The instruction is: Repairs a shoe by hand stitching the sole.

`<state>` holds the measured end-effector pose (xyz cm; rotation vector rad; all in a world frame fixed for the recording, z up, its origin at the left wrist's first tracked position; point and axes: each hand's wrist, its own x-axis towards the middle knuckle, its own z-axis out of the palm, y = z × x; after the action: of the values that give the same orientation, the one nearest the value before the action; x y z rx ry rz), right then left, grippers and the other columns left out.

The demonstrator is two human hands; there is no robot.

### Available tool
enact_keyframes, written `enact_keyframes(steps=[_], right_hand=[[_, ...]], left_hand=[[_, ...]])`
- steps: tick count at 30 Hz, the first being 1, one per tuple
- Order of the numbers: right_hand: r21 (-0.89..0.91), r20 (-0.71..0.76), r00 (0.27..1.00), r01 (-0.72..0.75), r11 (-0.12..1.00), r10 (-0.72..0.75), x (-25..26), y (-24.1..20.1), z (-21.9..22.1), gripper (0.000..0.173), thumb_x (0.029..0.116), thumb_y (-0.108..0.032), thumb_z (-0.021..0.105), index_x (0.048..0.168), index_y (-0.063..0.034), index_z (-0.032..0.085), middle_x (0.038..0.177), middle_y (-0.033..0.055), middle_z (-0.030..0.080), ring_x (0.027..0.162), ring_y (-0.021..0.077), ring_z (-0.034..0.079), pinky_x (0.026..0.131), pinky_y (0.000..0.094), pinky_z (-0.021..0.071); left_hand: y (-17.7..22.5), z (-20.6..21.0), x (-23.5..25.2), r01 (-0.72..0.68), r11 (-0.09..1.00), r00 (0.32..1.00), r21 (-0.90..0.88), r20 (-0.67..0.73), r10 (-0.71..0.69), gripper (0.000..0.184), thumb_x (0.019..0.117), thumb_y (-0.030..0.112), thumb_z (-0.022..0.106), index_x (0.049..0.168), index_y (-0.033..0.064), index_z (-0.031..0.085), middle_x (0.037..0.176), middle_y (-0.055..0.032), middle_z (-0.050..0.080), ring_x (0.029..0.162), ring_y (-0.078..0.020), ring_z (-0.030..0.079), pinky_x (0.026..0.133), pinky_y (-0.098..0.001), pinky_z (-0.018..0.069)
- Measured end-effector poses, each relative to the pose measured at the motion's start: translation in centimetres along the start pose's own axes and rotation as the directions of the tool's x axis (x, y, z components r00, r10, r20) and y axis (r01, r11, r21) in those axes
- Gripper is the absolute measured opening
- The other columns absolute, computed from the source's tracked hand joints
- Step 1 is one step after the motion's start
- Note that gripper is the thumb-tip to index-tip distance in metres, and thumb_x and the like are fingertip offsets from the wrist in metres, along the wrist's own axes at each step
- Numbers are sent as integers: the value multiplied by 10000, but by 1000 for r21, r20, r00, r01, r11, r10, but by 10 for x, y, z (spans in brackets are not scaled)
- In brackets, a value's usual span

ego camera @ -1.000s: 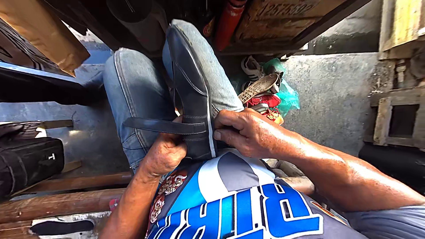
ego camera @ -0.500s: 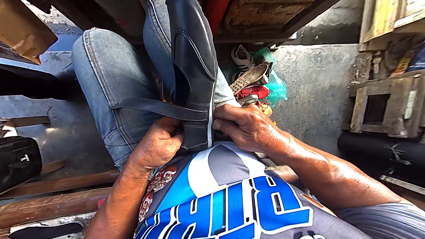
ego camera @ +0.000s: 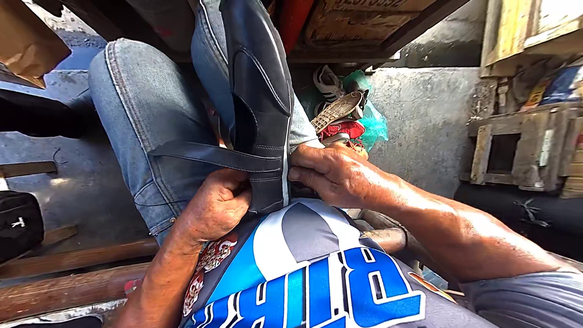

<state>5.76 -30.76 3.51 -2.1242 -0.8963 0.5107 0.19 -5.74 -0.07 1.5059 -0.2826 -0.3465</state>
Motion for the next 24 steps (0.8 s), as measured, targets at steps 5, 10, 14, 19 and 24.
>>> enact_keyframes(steps=[5,10,14,19,24], right_hand=[[5,-65,998,23,1000,-23,-7,2,5,195,1037,-190,526,915,-104,653,644,-58,555,577,53,554,490,276,432],[-6,-54,998,35,999,-35,-11,8,5,212,1054,-197,514,922,-93,642,644,-30,553,578,99,566,486,321,424],[-21,-49,998,40,999,-41,-10,10,3,220,1059,-200,501,924,-83,631,635,-10,541,575,126,554,501,346,399],[87,-169,986,28,996,-13,-15,19,14,214,1055,-148,536,1022,-30,712,771,20,682,685,73,633,601,287,493],[70,-289,954,-66,995,84,-20,25,13,211,1048,-124,542,1047,-17,723,856,45,721,753,72,668,668,287,542]], left_hand=[[2,1,2,-4,1000,1000,29,0,4,224,914,-58,571,1007,92,709,919,73,714,865,14,674,780,-178,581],[4,1,2,-1,999,1000,49,11,1,232,913,-64,584,1033,101,695,934,85,710,862,23,672,780,-159,579],[4,2,3,1,1000,1000,23,21,-2,239,924,-76,579,1064,91,679,951,78,709,871,17,673,783,-167,581],[4,1,3,9,1000,999,23,39,-9,238,924,-76,570,1069,85,669,927,70,702,841,20,666,759,-160,578],[10,7,5,48,997,999,58,21,-50,233,927,-58,604,1117,63,660,955,35,711,852,-14,681,768,-182,592]])
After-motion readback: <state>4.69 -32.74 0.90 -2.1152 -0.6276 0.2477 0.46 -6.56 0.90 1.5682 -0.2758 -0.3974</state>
